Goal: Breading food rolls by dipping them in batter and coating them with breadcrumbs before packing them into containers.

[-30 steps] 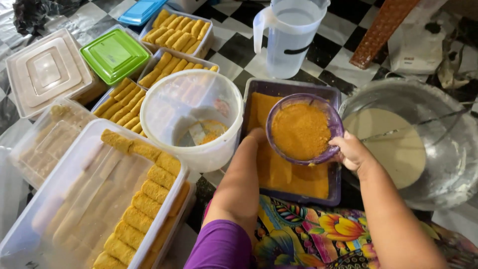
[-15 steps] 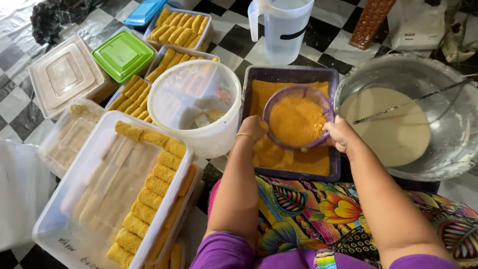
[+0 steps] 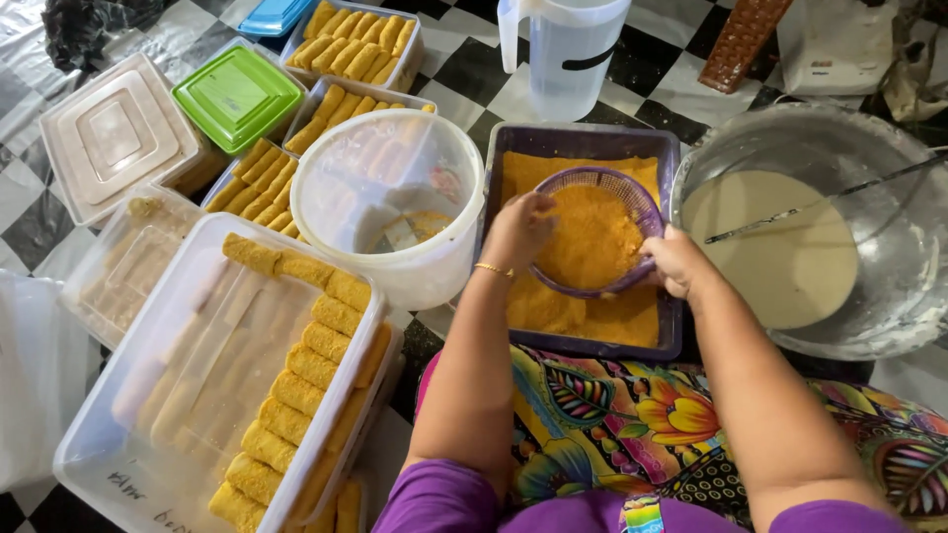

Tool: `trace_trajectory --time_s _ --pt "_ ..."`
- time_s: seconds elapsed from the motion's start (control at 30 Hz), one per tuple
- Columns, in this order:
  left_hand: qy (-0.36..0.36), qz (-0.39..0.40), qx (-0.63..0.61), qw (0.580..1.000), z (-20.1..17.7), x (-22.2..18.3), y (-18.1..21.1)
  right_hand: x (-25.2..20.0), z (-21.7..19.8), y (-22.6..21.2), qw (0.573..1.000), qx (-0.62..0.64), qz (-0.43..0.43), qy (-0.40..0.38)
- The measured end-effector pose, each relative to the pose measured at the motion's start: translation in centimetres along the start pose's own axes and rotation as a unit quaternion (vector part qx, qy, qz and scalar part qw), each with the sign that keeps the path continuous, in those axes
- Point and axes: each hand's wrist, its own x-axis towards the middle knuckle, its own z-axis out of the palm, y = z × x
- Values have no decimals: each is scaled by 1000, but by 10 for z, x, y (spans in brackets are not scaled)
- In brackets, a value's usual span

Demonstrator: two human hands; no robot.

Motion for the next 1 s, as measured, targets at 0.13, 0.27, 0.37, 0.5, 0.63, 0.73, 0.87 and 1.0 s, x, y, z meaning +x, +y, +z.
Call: trace_trajectory --time_s 0.13,0.27,0.37,0.5,0.63,0.73,0.87,1.0 --pt "-31 -158 113 980 -21 -28 -7 6 -7 -6 1000 22 -16 12" --pt "-178 -214 219 935 4 -47 -63 0 -9 -16 999 36 -4 -1" --pt "-211 -234 185 931 14 -38 -85 -9 2 -23 999 41 5 -11" --pt "-223 -262 186 920 50 -20 -125 -8 -3 -30 999 42 9 -29" --pt "-330 -253 228 880 71 -8 -132 -39 7 -59 998 44 23 -26" --pt "-449 -135 314 826 73 -6 -113 -40 6 -63 999 42 28 -20" --pt "-479 -190 124 848 92 -10 -138 -58 13 -73 997 17 57 -53" --pt "-345 -368 -137 853 51 -17 -67 -8 -11 -38 999 17 28 -18"
